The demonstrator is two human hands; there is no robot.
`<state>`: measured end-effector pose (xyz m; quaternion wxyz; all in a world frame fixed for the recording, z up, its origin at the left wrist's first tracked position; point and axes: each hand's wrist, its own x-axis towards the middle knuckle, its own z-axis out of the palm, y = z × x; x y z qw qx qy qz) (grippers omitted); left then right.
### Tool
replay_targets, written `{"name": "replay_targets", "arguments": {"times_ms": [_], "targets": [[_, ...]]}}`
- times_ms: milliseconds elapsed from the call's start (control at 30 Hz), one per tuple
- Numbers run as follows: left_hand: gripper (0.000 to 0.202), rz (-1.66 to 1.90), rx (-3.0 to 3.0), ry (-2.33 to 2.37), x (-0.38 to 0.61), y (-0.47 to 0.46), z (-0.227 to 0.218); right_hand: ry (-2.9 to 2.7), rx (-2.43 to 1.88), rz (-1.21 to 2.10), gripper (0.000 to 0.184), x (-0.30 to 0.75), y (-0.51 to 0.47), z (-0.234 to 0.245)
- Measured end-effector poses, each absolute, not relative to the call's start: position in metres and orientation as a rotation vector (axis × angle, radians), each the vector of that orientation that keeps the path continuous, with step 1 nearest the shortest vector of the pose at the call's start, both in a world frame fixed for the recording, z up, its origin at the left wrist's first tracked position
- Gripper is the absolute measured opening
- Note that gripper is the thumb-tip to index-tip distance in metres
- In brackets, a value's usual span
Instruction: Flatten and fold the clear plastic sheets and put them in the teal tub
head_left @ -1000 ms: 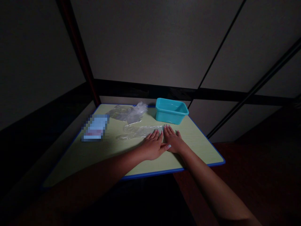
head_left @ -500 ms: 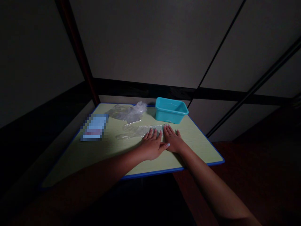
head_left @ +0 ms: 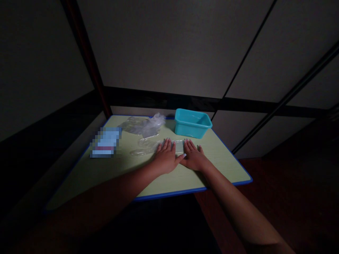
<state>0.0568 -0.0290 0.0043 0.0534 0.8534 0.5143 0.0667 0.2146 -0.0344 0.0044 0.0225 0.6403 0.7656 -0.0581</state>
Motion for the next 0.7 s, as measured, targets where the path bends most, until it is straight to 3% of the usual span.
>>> {"name": "replay_targets", "arguments": {"times_ms": [700], "targets": [[0.077, 0.150, 2.552, 1.605, 0.0554, -0.0260, 0.0020, 2.385, 1.991, -0.222, 0.093, 0.2154, -0.0349, 0.0069]]}}
